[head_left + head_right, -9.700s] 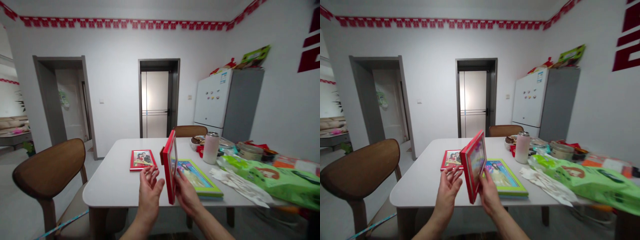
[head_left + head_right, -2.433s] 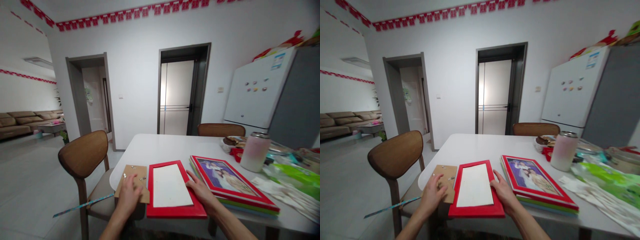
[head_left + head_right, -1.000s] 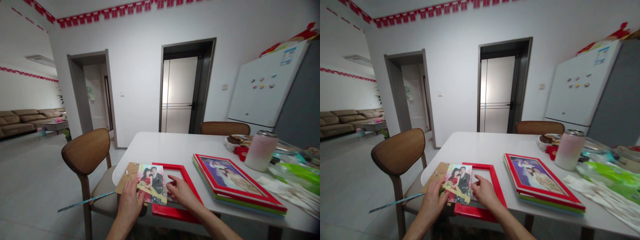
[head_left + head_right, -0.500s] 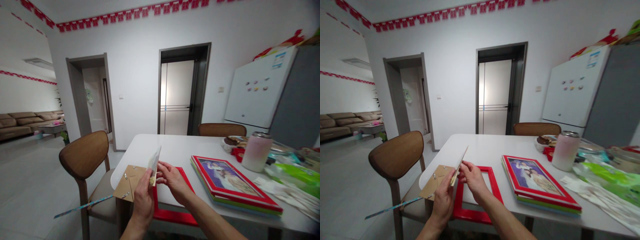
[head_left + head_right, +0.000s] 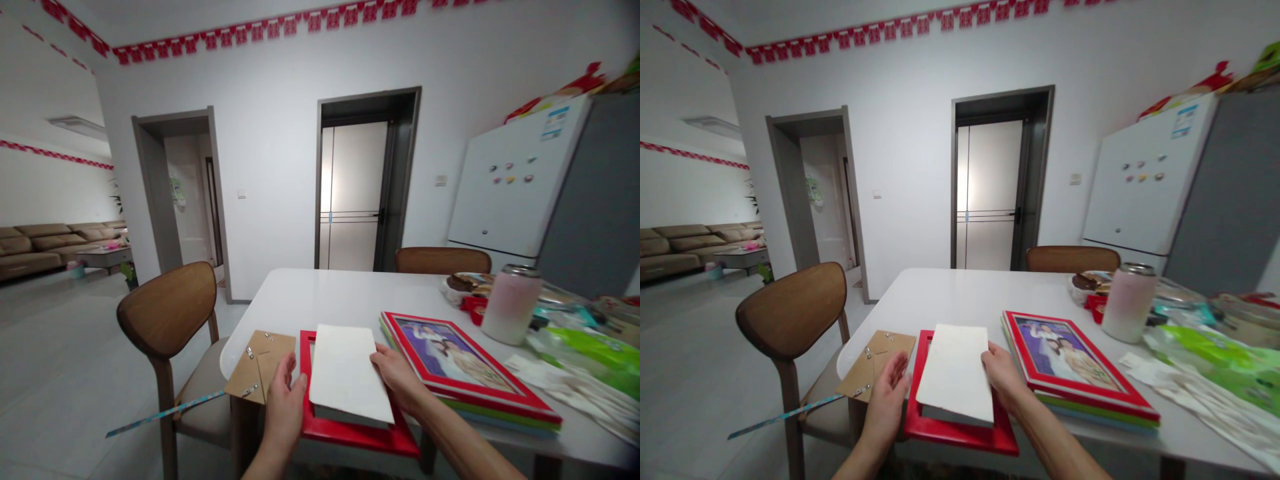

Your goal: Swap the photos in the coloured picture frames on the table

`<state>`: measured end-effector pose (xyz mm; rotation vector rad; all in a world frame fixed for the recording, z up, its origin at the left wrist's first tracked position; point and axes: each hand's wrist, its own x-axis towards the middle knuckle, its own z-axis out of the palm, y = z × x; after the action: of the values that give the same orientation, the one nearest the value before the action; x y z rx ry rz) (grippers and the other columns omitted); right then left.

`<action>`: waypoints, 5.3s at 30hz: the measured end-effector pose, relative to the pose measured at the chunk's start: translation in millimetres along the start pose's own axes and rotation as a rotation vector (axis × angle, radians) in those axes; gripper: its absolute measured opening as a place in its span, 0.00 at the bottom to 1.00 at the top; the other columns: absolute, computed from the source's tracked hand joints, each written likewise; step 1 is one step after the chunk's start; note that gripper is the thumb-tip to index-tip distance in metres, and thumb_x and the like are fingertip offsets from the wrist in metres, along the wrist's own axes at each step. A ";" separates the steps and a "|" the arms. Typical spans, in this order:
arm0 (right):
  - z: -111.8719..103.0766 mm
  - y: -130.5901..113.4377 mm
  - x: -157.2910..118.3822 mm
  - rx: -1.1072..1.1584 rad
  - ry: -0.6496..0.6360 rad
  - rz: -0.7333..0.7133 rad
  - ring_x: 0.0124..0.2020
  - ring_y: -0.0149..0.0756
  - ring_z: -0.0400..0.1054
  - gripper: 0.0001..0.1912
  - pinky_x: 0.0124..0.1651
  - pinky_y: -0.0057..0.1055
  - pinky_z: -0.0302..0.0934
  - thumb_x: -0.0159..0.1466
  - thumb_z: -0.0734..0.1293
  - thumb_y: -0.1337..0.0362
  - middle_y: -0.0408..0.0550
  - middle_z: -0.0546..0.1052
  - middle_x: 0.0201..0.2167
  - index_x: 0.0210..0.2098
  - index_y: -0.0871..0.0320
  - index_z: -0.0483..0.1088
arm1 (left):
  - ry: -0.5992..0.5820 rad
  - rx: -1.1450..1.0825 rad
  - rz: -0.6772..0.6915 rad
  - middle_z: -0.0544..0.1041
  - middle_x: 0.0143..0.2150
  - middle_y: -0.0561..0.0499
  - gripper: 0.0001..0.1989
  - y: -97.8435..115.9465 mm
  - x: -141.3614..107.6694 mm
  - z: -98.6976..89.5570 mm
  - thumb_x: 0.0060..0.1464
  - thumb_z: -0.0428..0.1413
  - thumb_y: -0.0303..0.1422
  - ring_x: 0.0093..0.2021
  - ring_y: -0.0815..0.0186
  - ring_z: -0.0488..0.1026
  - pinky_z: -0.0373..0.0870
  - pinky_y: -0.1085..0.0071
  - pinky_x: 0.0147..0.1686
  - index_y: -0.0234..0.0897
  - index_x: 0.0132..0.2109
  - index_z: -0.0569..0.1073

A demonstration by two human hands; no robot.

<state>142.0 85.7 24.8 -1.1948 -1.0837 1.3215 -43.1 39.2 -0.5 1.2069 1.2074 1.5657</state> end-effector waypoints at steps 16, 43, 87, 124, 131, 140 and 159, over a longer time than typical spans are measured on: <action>-2.6 16.3 22.6 -0.535 -0.020 -0.088 0.24 0.32 0.69 0.22 0.24 0.23 0.58 0.50 0.51 0.72 0.51 0.76 0.27 0.42 0.66 0.65 | -0.376 0.755 0.165 0.59 0.56 0.40 0.27 -0.3 -17.8 -5.2 0.41 0.49 0.26 0.56 0.61 0.54 0.49 0.67 0.56 0.26 0.52 0.61; 8.2 22.0 1.2 -1.207 0.070 -0.486 0.42 0.40 0.62 0.18 0.45 0.32 0.52 0.55 0.57 0.63 0.57 0.70 0.39 0.40 0.64 0.69 | -0.248 1.269 0.115 0.52 0.59 0.43 0.33 1.3 18.4 -94.2 0.35 0.49 0.22 0.59 0.58 0.44 0.42 0.58 0.55 0.34 0.54 0.58; -21.6 26.8 -43.4 -1.105 -0.129 -0.601 0.43 0.39 0.59 0.16 0.47 0.34 0.53 0.55 0.58 0.59 0.51 0.69 0.42 0.40 0.54 0.69 | -0.524 0.971 0.276 0.61 0.55 0.41 0.23 12.6 -25.4 5.1 0.44 0.54 0.39 0.56 0.56 0.54 0.44 0.56 0.55 0.35 0.48 0.65; 6.4 8.5 -61.3 -1.269 -0.443 -0.801 0.46 0.38 0.55 0.14 0.49 0.38 0.49 0.59 0.55 0.61 0.48 0.65 0.44 0.38 0.49 0.69 | -0.528 0.863 0.240 0.65 0.51 0.45 0.19 4.1 -19.7 -4.8 0.36 0.60 0.35 0.54 0.59 0.55 0.50 0.61 0.54 0.35 0.38 0.68; 4.7 4.9 -63.0 -1.267 -0.506 -0.810 0.44 0.38 0.55 0.11 0.48 0.37 0.49 0.55 0.59 0.59 0.47 0.66 0.40 0.35 0.52 0.69 | -0.523 0.838 0.259 0.63 0.52 0.46 0.18 -0.2 -16.6 -7.0 0.35 0.61 0.35 0.54 0.59 0.56 0.52 0.62 0.52 0.36 0.37 0.67; 12.7 5.6 -37.3 -1.138 -0.414 -0.720 0.45 0.37 0.58 0.18 0.48 0.33 0.52 0.59 0.53 0.61 0.53 0.65 0.45 0.46 0.57 0.64 | -0.515 0.797 0.273 0.67 0.48 0.46 0.23 -5.4 -13.9 -9.0 0.32 0.63 0.35 0.50 0.59 0.60 0.56 0.63 0.50 0.35 0.39 0.67; 52.4 22.6 7.5 -1.474 -0.398 -0.762 0.40 0.38 0.57 0.11 0.41 0.33 0.49 0.58 0.56 0.63 0.49 0.68 0.35 0.34 0.57 0.68 | -0.529 0.788 0.262 0.65 0.50 0.45 0.30 5.4 -17.6 -10.2 0.31 0.63 0.34 0.51 0.59 0.59 0.54 0.65 0.51 0.34 0.45 0.65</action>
<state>87.5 91.6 7.3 -1.1911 -2.6565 -0.0428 -49.4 19.2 0.2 2.1881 1.3671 0.8151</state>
